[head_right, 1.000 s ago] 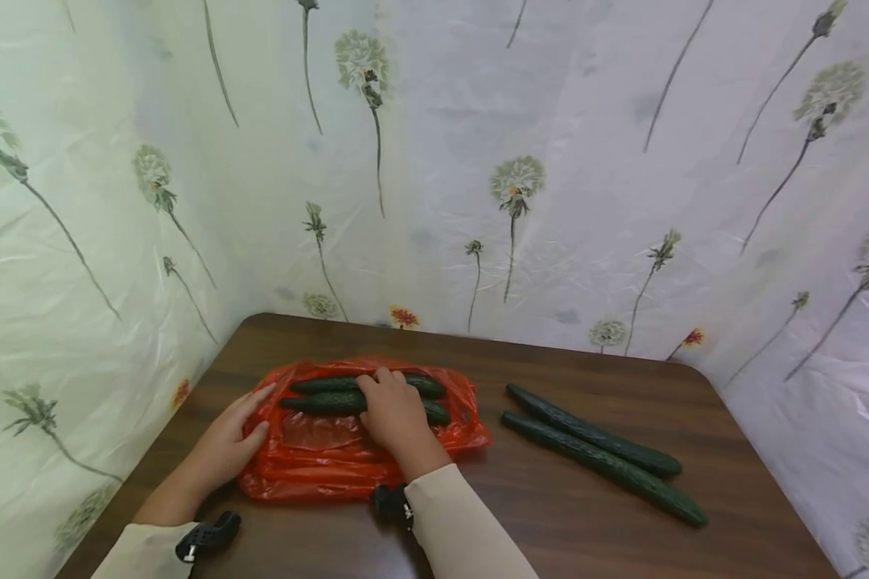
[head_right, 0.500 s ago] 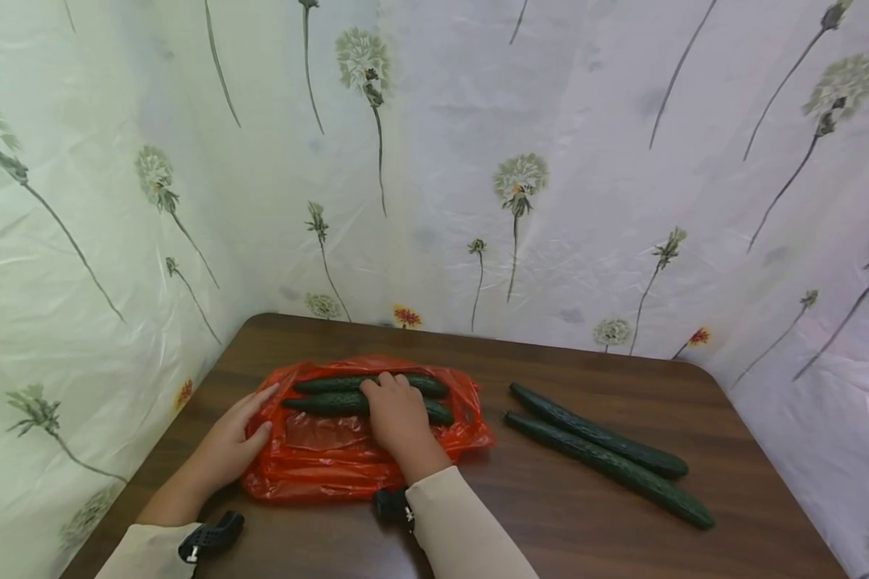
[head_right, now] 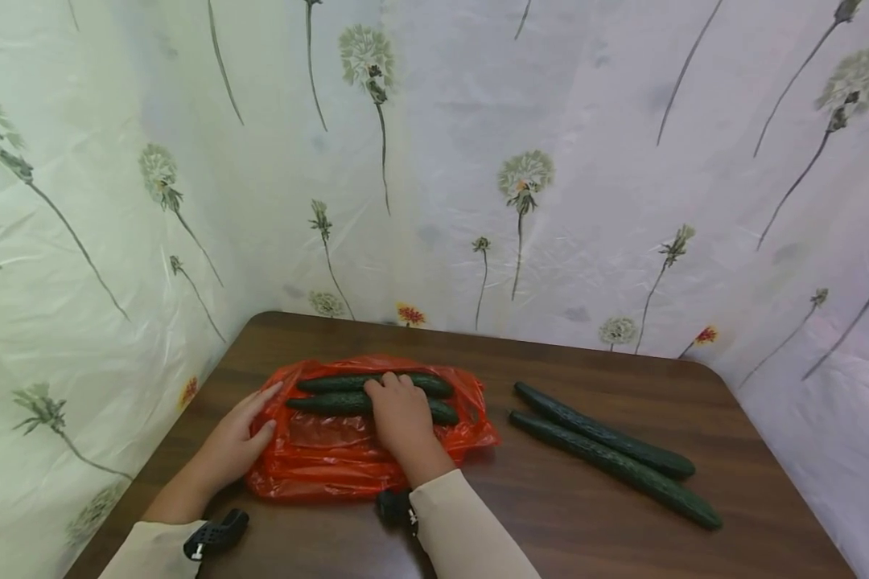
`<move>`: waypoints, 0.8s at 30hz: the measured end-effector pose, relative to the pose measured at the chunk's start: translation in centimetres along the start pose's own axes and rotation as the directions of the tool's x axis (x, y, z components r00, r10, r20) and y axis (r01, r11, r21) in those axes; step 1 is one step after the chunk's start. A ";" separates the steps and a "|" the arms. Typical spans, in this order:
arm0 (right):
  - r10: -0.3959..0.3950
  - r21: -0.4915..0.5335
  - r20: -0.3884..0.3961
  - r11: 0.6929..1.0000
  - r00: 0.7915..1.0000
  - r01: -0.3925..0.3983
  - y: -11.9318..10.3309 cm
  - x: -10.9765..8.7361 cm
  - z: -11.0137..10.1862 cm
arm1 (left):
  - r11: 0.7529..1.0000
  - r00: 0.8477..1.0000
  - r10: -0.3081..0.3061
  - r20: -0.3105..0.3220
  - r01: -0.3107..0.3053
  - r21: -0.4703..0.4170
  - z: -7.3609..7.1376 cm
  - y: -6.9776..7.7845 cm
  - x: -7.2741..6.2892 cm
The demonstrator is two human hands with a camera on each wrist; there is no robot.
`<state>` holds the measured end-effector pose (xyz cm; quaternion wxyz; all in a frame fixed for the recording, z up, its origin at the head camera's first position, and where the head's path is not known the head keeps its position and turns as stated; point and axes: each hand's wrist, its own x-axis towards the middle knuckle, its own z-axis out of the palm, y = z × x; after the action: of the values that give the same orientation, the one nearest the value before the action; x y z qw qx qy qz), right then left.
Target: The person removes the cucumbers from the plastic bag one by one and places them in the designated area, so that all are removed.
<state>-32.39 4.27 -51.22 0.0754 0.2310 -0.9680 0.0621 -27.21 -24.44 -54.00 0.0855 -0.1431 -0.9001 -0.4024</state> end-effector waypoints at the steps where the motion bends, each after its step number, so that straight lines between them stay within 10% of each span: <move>1: -0.001 -0.002 -0.004 1.000 1.000 0.001 0.0 0.0 0.0 | 1.000 1.000 0.001 -0.001 -0.001 -0.001 0.0 0.0 0.0; 24: -0.003 -0.037 -0.052 0.999 0.999 0.001 0.4 -1.1 -0.3 | 1.000 1.000 -0.002 0.002 0.002 -0.010 -0.1 0.1 0.0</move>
<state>-31.56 5.11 -51.20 0.1047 0.2288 -0.9665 0.0502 -27.12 -24.42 -53.85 0.0836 -0.1432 -0.8983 -0.4070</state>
